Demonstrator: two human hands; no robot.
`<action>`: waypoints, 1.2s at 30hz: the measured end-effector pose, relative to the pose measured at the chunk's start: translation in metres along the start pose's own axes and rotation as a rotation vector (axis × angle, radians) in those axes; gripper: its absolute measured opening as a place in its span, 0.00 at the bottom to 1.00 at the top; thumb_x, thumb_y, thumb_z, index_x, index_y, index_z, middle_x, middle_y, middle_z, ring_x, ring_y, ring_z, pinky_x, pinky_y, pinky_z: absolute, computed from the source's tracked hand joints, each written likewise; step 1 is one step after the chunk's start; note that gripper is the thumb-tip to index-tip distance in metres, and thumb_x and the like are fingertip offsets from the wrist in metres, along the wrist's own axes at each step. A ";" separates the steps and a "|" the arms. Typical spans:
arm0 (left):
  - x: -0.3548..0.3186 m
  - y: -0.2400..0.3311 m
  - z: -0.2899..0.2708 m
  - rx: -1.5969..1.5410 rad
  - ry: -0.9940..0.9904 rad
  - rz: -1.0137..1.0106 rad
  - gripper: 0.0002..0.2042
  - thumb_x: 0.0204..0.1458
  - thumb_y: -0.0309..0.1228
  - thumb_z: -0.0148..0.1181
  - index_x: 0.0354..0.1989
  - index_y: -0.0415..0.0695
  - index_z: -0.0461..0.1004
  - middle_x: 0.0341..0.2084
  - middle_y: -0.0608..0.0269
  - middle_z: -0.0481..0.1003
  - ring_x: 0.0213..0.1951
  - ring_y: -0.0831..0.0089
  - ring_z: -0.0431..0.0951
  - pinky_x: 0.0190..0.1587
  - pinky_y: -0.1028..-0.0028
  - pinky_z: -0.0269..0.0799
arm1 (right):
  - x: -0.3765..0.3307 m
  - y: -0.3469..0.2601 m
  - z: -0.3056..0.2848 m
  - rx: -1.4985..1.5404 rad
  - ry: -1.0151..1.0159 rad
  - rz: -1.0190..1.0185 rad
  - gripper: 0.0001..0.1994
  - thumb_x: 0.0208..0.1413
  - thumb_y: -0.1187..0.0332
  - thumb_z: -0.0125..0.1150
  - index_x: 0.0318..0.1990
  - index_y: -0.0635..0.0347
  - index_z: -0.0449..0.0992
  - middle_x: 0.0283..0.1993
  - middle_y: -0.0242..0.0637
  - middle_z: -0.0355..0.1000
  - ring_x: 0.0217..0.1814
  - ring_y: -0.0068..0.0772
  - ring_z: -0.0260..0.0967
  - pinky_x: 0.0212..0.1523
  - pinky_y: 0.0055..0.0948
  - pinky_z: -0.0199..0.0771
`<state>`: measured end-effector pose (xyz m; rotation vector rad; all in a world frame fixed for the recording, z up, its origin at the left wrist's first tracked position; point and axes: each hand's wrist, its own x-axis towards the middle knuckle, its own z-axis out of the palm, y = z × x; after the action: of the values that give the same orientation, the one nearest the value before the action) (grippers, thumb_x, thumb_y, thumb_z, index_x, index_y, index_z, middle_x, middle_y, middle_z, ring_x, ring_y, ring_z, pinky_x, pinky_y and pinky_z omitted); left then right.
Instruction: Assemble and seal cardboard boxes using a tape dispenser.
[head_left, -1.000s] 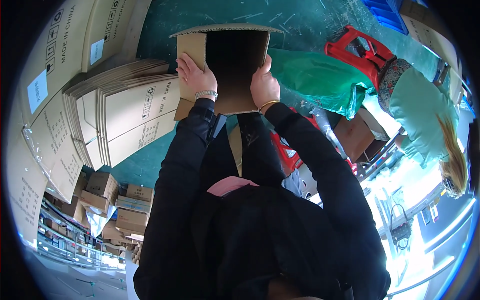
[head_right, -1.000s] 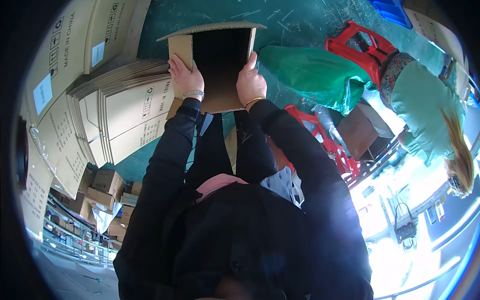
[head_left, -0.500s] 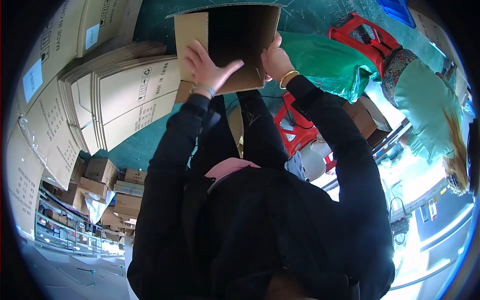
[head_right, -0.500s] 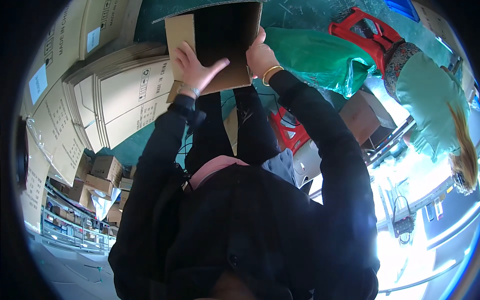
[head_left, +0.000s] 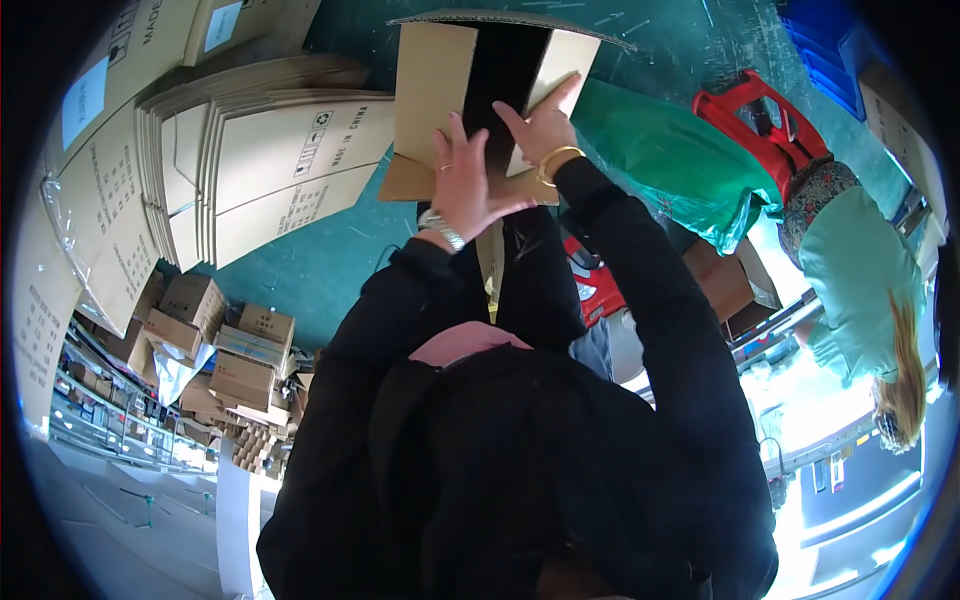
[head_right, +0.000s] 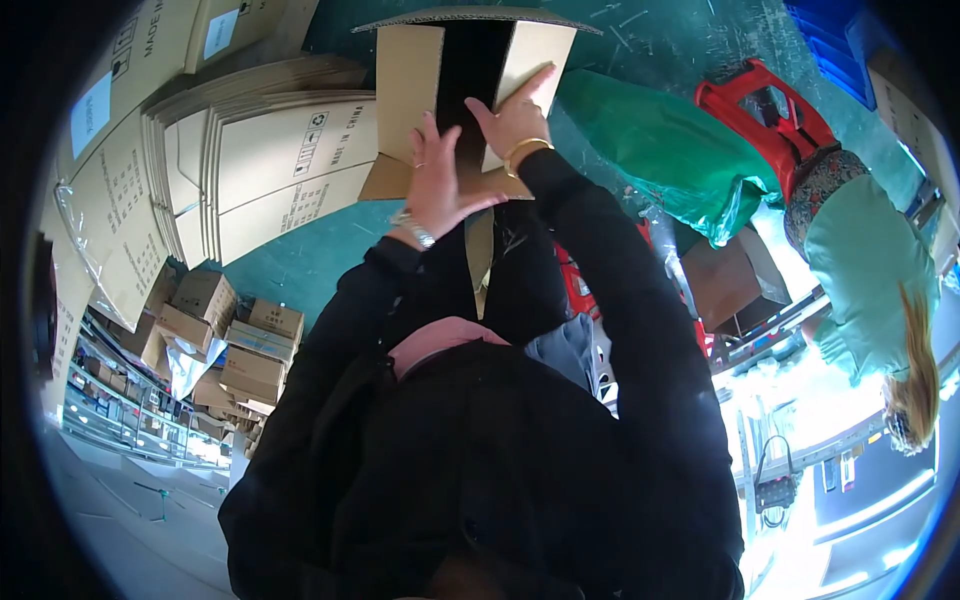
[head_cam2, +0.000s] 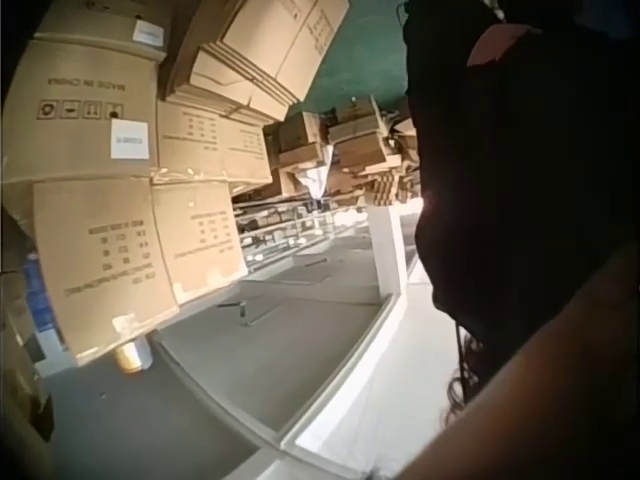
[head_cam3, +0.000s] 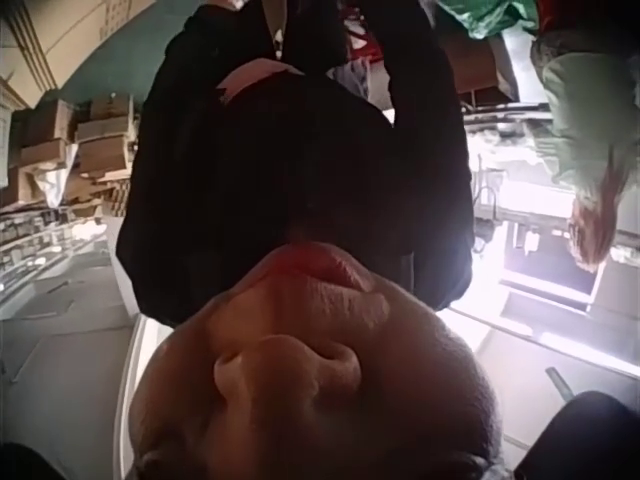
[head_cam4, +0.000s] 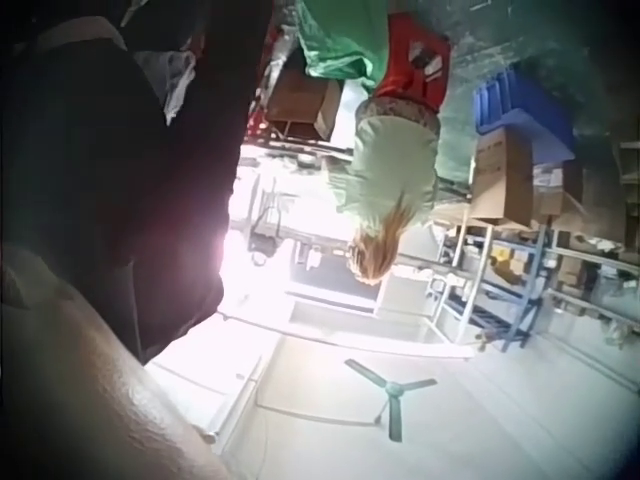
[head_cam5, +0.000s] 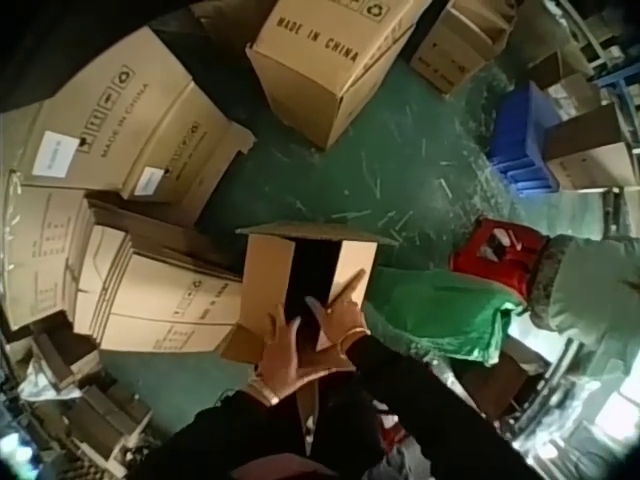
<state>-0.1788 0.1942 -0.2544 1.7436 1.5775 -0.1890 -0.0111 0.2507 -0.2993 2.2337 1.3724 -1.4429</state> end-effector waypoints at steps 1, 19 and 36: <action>0.005 -0.018 -0.006 -0.230 -0.012 -0.068 0.61 0.41 0.63 0.72 0.75 0.39 0.45 0.71 0.24 0.43 0.65 0.27 0.59 0.59 0.47 0.68 | 0.004 0.005 -0.008 0.064 -0.081 0.009 0.65 0.62 0.42 0.58 0.62 0.81 0.03 0.33 0.55 0.79 0.30 0.52 0.79 0.35 0.41 0.81; 0.119 0.014 0.025 -0.229 -0.007 -0.758 0.78 0.30 0.81 0.60 0.73 0.42 0.15 0.68 0.15 0.20 0.70 0.18 0.22 0.63 0.22 0.39 | 0.024 0.025 0.027 -0.453 -0.110 -0.138 0.48 0.62 0.52 0.59 0.73 0.68 0.33 0.39 0.58 0.78 0.40 0.56 0.79 0.42 0.43 0.79; 0.144 0.022 0.037 -0.043 0.072 -0.863 0.84 0.17 0.80 0.68 0.75 0.41 0.19 0.67 0.13 0.20 0.70 0.17 0.23 0.60 0.19 0.41 | 0.016 0.029 -0.079 -0.262 0.874 -0.708 0.15 0.62 0.65 0.61 0.56 0.48 0.78 0.56 0.28 0.77 0.45 0.39 0.76 0.58 0.42 0.68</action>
<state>-0.1127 0.2862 -0.3534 0.9415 2.2782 -0.5026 0.0633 0.2873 -0.2796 2.3786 2.6043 -0.2294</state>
